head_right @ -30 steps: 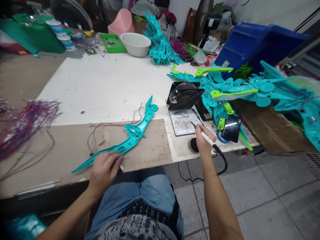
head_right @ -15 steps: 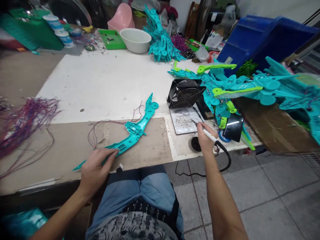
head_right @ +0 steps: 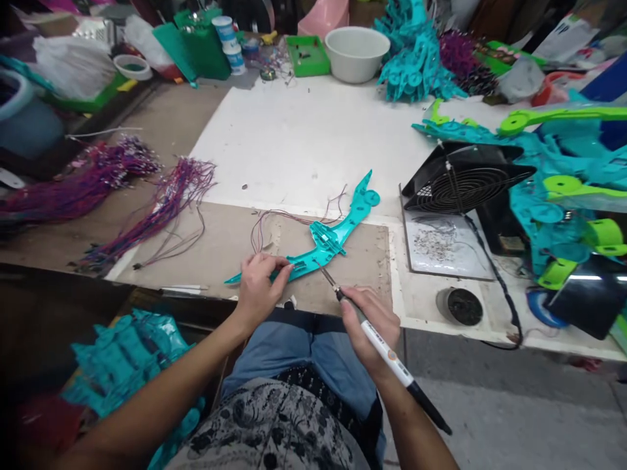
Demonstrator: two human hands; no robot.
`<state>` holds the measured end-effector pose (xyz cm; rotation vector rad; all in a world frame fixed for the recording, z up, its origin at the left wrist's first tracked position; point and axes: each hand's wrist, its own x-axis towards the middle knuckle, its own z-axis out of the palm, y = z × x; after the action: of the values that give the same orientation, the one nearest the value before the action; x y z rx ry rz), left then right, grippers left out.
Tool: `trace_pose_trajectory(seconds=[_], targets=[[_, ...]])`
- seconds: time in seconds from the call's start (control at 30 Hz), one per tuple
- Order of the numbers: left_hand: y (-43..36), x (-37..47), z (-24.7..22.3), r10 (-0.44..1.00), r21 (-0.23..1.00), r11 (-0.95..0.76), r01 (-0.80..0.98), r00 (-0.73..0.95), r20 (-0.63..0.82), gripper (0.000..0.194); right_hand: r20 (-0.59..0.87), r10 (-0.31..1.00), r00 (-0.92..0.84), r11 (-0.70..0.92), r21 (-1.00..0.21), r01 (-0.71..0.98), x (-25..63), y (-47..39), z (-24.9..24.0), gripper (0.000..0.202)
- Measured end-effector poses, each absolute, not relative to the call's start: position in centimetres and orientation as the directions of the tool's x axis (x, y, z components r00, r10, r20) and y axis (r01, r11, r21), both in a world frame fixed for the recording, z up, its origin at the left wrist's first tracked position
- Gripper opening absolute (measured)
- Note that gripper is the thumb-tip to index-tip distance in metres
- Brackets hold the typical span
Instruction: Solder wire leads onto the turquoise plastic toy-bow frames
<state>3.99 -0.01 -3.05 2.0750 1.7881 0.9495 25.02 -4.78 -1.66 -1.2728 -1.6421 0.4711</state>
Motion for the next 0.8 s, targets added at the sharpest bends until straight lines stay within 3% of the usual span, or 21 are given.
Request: trace_pose_trajectory(seconds=[0.2,0.8], targets=[[-0.5,3.2,-3.4,0.926,0.485,-0.232,0.843,0.039,0.375,0.014,0.445,0.894,-0.048,0.416,-0.785,0.459,23.2,-5.1,-2.1,0.032],[-0.8,3.8,-4.5,0.902,0.476,-0.21,0.854,-0.018,0.43,0.015,0.468,0.875,-0.127,0.476,-0.777,0.412,21.3,-4.0,-2.7,0.034]])
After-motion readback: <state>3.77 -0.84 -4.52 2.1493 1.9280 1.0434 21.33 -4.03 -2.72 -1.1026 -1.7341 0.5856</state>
